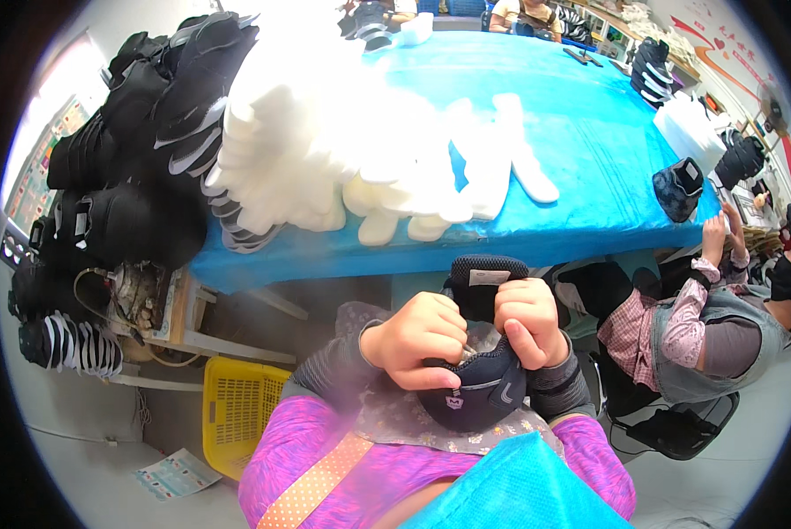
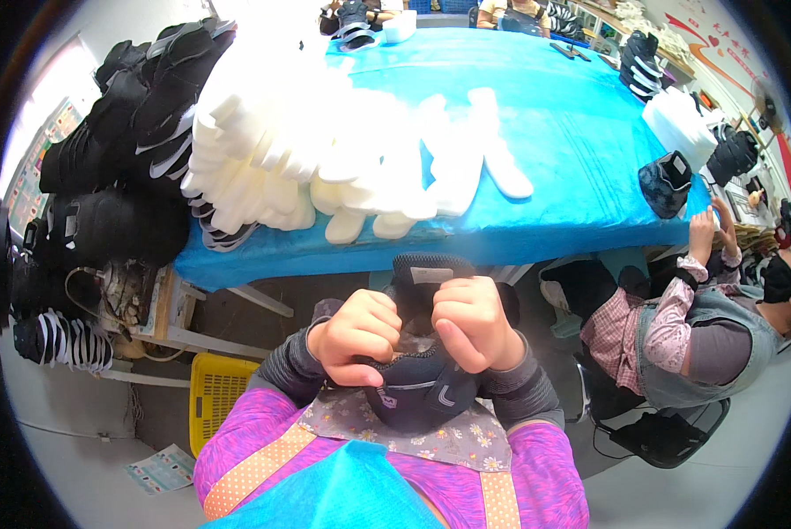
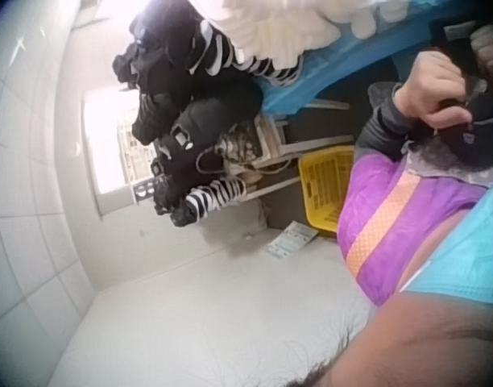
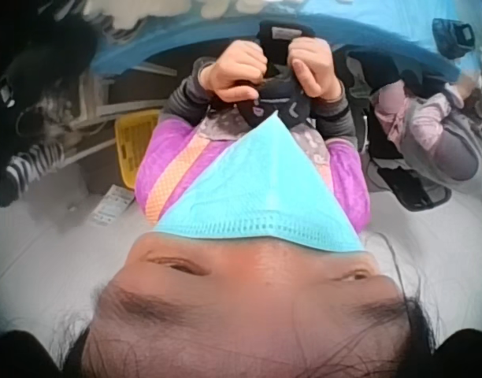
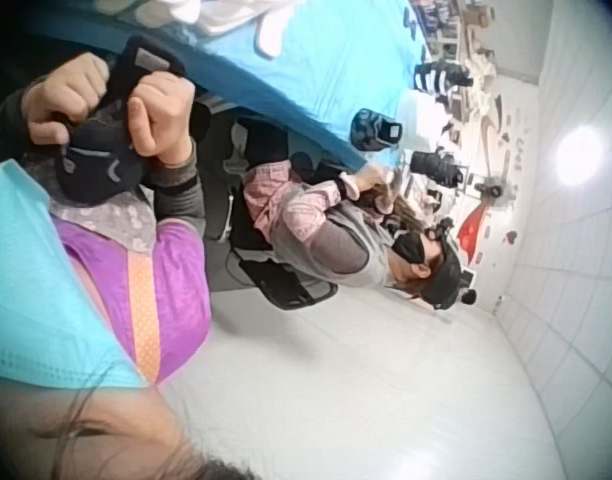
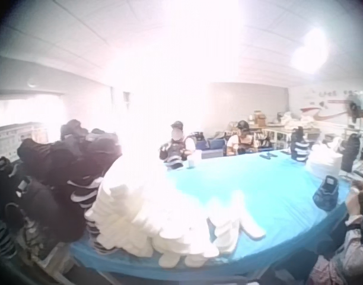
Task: Insert white foam padding or lining into the interior of black shoe uppers.
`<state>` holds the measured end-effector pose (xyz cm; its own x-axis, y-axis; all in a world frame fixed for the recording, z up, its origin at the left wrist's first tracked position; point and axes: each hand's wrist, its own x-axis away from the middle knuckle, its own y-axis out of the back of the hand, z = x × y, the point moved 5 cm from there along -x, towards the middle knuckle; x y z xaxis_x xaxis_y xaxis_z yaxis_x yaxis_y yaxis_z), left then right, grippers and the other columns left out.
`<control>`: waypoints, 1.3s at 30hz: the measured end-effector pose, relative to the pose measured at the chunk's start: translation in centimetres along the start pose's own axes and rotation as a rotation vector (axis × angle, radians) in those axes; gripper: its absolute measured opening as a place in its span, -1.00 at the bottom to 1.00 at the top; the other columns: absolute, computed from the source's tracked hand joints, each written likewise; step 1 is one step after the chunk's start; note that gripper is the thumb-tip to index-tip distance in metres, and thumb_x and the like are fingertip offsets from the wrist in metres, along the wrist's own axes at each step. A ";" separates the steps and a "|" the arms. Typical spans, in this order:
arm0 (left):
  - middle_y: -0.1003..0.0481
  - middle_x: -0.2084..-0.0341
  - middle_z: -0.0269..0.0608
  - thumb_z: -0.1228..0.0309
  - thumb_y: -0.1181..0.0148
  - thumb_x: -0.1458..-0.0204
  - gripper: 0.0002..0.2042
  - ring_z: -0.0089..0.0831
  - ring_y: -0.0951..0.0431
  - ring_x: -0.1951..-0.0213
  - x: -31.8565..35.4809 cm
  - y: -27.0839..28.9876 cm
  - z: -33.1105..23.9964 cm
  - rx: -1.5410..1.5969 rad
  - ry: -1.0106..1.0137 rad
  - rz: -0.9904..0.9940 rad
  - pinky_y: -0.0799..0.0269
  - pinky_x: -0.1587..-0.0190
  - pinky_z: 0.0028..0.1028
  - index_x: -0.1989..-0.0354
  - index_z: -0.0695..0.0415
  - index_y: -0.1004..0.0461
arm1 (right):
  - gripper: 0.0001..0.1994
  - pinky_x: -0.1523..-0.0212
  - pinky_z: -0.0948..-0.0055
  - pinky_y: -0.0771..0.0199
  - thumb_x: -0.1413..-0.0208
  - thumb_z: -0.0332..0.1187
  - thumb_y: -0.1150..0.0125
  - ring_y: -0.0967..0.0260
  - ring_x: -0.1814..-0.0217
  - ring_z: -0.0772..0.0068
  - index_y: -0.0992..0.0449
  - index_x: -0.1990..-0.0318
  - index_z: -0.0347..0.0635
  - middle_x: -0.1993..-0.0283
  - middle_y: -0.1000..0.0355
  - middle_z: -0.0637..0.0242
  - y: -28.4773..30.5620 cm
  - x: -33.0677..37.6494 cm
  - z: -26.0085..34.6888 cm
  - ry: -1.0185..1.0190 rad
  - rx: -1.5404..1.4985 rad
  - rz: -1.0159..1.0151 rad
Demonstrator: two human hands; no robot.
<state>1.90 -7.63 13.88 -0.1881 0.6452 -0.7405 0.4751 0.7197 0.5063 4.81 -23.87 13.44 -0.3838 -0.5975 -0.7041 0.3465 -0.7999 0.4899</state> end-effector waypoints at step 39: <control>-0.41 -0.17 0.11 0.24 -0.51 0.14 -0.12 0.01 -0.49 -0.14 9.4 -2.1 -0.5 -0.037 0.408 -0.501 -0.41 -0.17 -0.24 -0.37 0.21 -0.16 | -0.56 0.33 0.19 -0.30 -0.26 -0.21 0.19 -0.33 0.55 0.14 -0.46 0.56 -0.28 0.57 -0.43 0.11 -8.3 -0.5 0.9 0.318 0.450 -0.320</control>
<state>-1.30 -2.90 6.08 -0.6946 0.2688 -0.6673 0.2160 0.9627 0.1630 1.40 -16.99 10.19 -0.1123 -0.3343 -0.9358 -0.1639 -0.9226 0.3492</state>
